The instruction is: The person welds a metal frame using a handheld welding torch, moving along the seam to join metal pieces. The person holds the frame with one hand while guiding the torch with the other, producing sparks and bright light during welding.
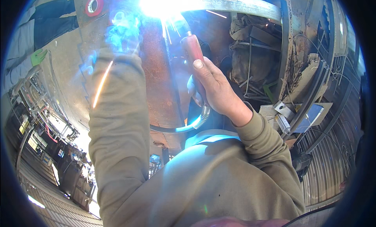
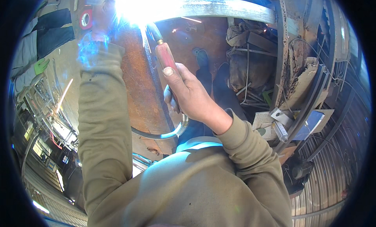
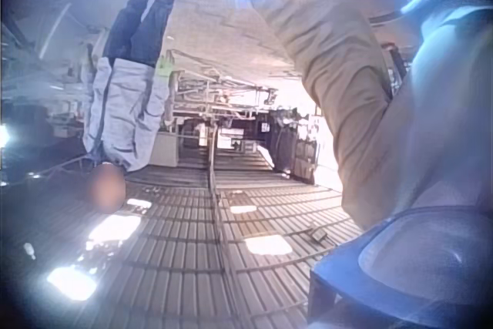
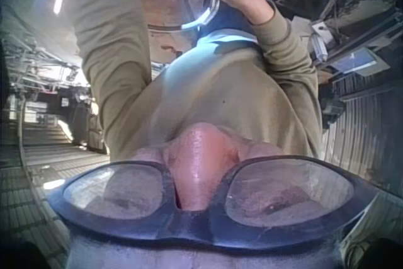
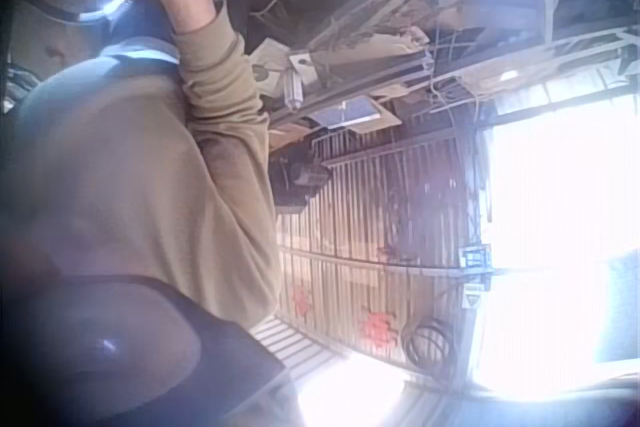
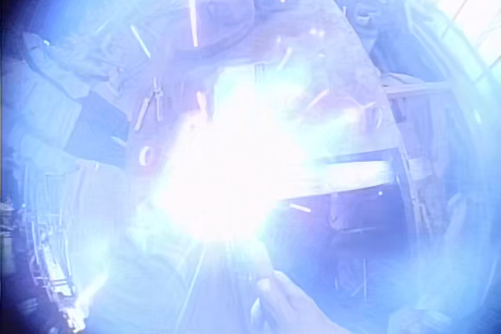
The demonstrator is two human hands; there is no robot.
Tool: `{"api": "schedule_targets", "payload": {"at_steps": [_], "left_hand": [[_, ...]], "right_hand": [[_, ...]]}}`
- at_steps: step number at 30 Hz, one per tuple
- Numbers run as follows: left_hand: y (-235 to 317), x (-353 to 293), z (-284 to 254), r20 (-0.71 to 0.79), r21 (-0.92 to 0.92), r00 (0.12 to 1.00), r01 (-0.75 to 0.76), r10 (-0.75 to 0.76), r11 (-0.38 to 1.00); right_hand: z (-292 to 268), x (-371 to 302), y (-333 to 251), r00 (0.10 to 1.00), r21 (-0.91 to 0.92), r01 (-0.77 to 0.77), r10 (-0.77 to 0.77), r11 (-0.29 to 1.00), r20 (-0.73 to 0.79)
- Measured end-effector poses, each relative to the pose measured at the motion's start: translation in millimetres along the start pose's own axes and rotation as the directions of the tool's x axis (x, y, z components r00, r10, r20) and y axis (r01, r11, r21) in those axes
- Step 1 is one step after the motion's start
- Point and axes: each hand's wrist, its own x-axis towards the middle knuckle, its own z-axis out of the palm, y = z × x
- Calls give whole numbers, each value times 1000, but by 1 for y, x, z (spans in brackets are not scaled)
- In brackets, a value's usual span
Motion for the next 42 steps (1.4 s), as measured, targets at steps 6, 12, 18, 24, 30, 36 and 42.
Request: {"api": "schedule_targets", "payload": {"at_steps": [6,12,18,24,30,36,42], "left_hand": [[-16,9,-3,19,-20,1000,-16,16,1000],[-10,7,2,20,-25,1000,-4,5,1000],[2,6,1,14,-7,1000,-3,3,1000],[-3,6,-1,8,16,1000,-5,5,1000],[1,6,3,20,-115,994,105,-104,988],[8,4,-3,-23,-3,999,-23,23,1000],[4,-10,-3,-21,-61,1000,-2,0,998]], "right_hand": [[5,-10,5,999,15,-35,35,999,-17],[3,-4,5,1000,-10,15,-16,1000,-26],[2,-1,1,1000,1,2,-2,1000,-1],[1,-7,4,999,24,-37,38,999,-17],[5,-6,9,999,52,-16,17,999,-34],[2,-3,1,999,-18,-21,21,1000,-34],[-1,-6,4,998,16,-55,56,998,-19]]}}
